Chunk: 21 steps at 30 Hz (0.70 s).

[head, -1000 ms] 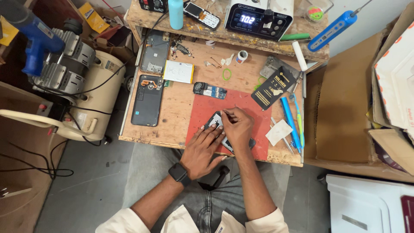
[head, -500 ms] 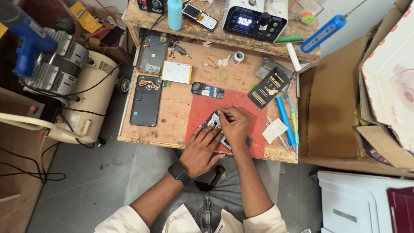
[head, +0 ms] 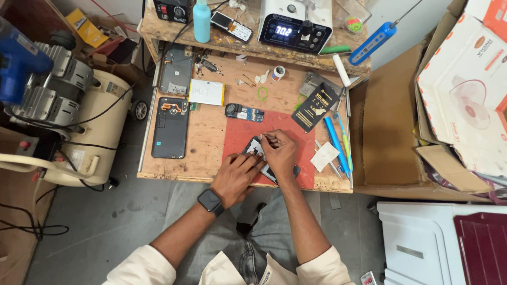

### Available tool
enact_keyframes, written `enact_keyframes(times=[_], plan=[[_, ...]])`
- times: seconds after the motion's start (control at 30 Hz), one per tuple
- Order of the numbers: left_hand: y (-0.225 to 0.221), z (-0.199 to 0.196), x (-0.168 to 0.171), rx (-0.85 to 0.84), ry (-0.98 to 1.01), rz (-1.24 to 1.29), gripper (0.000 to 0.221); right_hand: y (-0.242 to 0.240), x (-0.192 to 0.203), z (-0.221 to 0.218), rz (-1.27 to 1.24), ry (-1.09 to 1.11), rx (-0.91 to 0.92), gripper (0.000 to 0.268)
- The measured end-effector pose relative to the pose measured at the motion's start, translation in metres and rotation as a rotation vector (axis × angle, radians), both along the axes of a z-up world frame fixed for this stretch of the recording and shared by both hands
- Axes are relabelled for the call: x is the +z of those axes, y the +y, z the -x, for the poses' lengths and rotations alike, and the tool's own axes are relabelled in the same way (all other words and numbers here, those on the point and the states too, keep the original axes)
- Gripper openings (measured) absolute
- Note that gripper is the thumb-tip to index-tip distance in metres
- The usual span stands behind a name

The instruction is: The person applies a black adhesive strip onto the back of a mobile phone screen by hand, pressing it down and smoothing it along the edges.

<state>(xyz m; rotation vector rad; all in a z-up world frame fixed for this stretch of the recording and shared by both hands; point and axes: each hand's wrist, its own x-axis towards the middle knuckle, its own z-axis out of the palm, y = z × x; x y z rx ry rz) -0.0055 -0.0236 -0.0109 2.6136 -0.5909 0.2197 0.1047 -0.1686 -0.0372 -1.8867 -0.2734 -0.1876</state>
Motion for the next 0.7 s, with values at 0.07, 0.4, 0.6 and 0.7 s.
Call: enact_keyframes(times=[0.07,0.4,0.6,0.7], plan=[[0.001,-0.001,-0.004,0.007,-0.035,-0.067,0.082,0.0,0.0,-0.001,0.01,-0.005,-0.01,0.007],[-0.009,-0.001,-0.034,0.022,-0.087,-0.181,0.064,-0.006,-0.008,0.003,0.005,0.076,-0.011,0.008],[-0.015,0.007,-0.033,0.019,-0.149,-0.139,0.057,-0.006,0.002,0.011,0.157,0.08,-0.085,0.01],[-0.014,0.012,-0.037,-0.031,-0.143,-0.196,0.058,-0.011,0.007,0.02,0.183,-0.187,0.031,0.009]])
